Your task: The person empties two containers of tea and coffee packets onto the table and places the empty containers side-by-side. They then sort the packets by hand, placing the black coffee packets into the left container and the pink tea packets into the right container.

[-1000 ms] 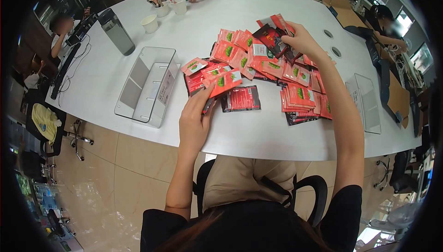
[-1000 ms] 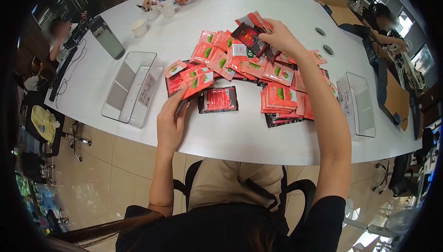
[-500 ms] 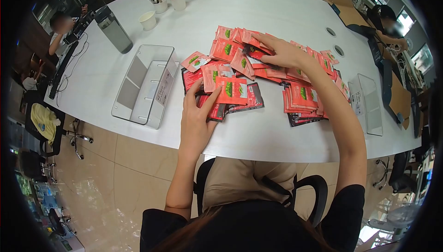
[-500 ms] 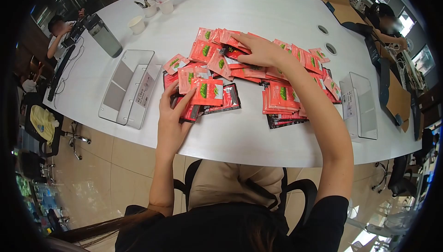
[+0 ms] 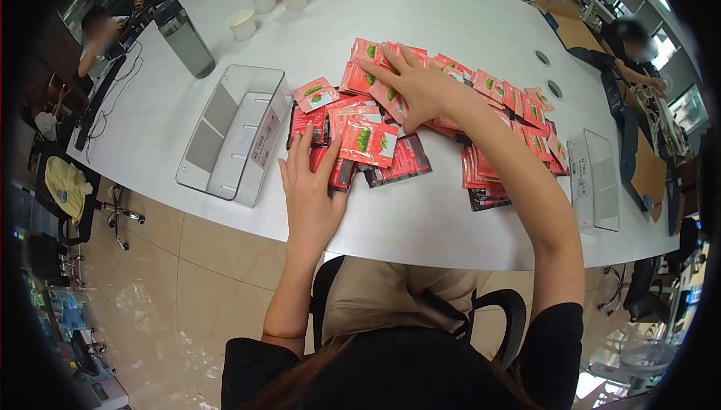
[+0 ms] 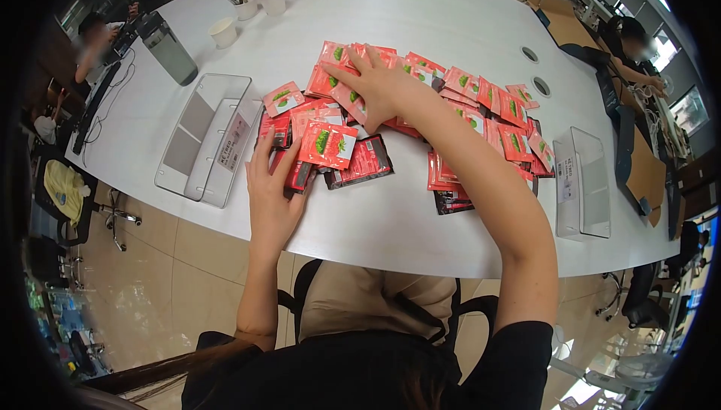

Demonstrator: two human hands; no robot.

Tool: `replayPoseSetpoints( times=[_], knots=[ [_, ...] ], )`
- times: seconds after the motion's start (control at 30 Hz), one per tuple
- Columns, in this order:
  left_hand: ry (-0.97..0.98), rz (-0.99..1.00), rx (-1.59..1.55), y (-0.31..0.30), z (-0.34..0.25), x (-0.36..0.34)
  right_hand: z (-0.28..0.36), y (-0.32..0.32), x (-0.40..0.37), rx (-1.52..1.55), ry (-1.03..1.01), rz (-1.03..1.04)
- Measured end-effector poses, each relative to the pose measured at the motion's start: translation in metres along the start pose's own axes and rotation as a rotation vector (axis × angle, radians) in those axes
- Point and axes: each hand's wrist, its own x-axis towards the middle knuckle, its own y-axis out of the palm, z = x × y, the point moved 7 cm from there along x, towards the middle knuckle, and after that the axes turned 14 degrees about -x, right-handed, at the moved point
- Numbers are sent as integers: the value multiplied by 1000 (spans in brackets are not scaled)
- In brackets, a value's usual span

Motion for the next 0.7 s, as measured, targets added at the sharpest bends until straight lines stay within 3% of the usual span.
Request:
replayPoseSetpoints(
  times=[0.27, 0.47, 0.7],
  knots=[
    [-33, 33, 85, 2, 4, 0, 7, 25, 49, -89, 26, -90],
    [-32, 3, 29, 2, 7, 0, 3, 26, 48, -91, 32, -309],
    [0, 5, 12, 0, 7, -1, 0, 9, 29, 107, 62, -383]
  ],
)
